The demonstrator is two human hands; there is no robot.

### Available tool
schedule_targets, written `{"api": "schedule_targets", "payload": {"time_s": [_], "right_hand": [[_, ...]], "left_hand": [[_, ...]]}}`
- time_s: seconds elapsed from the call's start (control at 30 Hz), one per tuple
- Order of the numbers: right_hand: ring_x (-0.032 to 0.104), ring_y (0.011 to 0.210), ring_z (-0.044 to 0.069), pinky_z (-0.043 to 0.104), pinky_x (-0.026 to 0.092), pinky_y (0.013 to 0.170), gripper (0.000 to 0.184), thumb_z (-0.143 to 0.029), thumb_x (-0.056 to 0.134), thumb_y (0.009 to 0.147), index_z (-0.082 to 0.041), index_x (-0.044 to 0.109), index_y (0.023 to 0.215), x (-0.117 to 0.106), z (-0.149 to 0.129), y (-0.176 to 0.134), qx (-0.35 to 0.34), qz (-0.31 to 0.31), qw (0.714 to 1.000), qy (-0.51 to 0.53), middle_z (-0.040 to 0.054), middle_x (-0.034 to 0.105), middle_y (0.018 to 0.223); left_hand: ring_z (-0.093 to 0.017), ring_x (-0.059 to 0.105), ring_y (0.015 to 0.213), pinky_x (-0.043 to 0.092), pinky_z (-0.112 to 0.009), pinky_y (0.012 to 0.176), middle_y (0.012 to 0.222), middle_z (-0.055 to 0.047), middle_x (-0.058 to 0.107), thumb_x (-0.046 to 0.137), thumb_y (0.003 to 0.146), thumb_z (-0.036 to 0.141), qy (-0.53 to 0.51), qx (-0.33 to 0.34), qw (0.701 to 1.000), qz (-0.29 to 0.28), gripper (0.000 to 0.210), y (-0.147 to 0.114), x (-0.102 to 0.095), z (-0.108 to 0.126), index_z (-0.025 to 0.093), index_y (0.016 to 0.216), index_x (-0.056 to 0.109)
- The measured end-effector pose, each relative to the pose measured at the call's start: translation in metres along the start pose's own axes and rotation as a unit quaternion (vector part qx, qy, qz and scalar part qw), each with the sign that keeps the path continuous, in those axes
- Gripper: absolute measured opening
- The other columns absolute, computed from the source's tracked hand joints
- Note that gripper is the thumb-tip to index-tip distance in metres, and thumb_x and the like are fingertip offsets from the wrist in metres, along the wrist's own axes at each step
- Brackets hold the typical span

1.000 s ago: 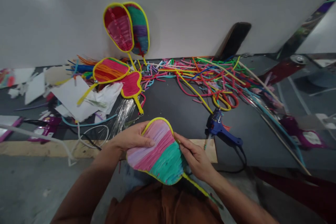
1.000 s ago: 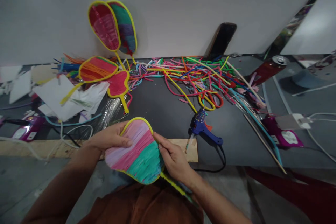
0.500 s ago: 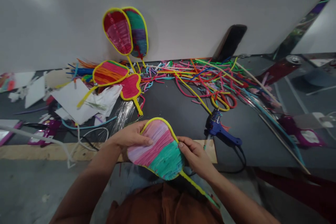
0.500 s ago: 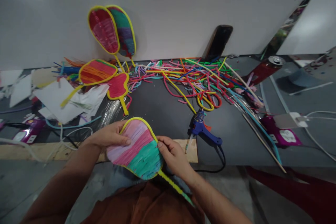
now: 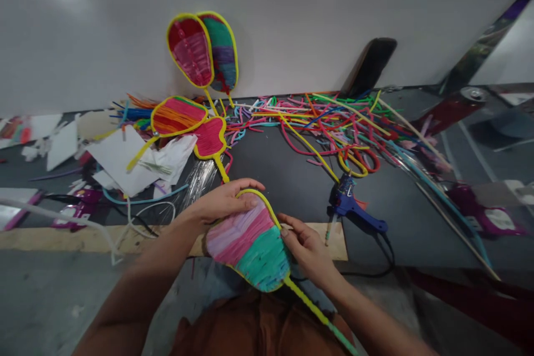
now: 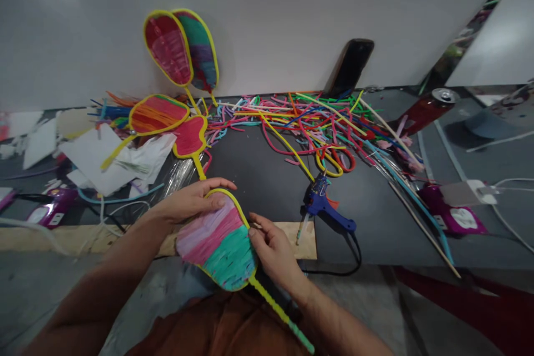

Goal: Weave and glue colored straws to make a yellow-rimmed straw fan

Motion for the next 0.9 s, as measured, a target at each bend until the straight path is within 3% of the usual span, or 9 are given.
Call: {"api": "schedule_targets", "payload": {"time_s": [0.1, 0.27, 0.43, 0.77, 0.9], "right_hand": [[0.060, 0.069, 0.017, 0.029, 0.049, 0.063, 0.056, -0.046, 0.056, 0.085, -0.016, 0.051, 0.132, -0.005, 0.001, 0.004, -0.008, 0.025, 0.999, -0.029, 0.0053, 0.069, 0.083], [0.058, 0.069, 0.016, 0.028, 0.047, 0.063, 0.058, -0.043, 0.051, 0.088, -0.014, 0.045, 0.138, -0.006, -0.009, 0.010, -0.060, 0.047, 0.993, -0.092, 0.0052, 0.067, 0.082], [0.043, 0.054, 0.012, 0.025, 0.037, 0.052, 0.060, -0.039, 0.048, 0.089, -0.011, 0.039, 0.141, -0.001, -0.020, 0.012, -0.076, 0.056, 0.986, -0.139, -0.0022, 0.054, 0.065], [0.034, 0.050, 0.010, 0.022, 0.029, 0.048, 0.063, -0.040, 0.057, 0.085, -0.015, 0.037, 0.139, 0.002, -0.020, 0.015, -0.046, 0.040, 0.998, -0.034, -0.0091, 0.039, 0.059], [0.048, 0.057, 0.010, 0.023, 0.040, 0.058, 0.053, -0.042, 0.070, 0.075, -0.020, 0.052, 0.120, 0.005, -0.013, 0.018, 0.035, 0.006, 0.993, 0.117, -0.0065, 0.054, 0.067]], "left_hand": [[-0.008, 0.052, 0.058, 0.039, -0.019, 0.055, 0.072, 0.006, 0.059, 0.073, 0.073, 0.035, 0.042, -0.010, 0.998, 0.040, 0.048, 0.006, -0.001, 0.009, 0.017, 0.113, 0.053], [-0.011, 0.056, 0.058, 0.040, -0.020, 0.053, 0.066, 0.006, 0.060, 0.077, 0.065, 0.036, 0.114, 0.025, 0.987, 0.111, 0.051, 0.016, -0.006, 0.018, 0.019, 0.108, 0.053], [-0.011, 0.056, 0.057, 0.040, -0.019, 0.051, 0.065, 0.006, 0.060, 0.077, 0.064, 0.037, 0.158, 0.064, 0.970, 0.173, 0.050, 0.022, -0.012, 0.019, 0.020, 0.105, 0.054], [-0.006, 0.043, 0.045, 0.030, -0.016, 0.044, 0.057, 0.010, 0.051, 0.072, 0.067, 0.028, 0.078, 0.060, 0.986, 0.137, 0.039, 0.024, -0.010, 0.020, 0.019, 0.101, 0.054], [-0.007, 0.047, 0.049, 0.033, -0.017, 0.046, 0.059, 0.009, 0.055, 0.071, 0.065, 0.025, 0.093, 0.057, 0.986, 0.128, 0.041, 0.018, -0.008, 0.026, 0.019, 0.102, 0.054]]}}
Point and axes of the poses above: each hand's wrist, its own y-axis towards the middle knuckle, its own x-axis out of the palm, z = x × y, the point moved 6 cm from there along y, towards the middle knuckle
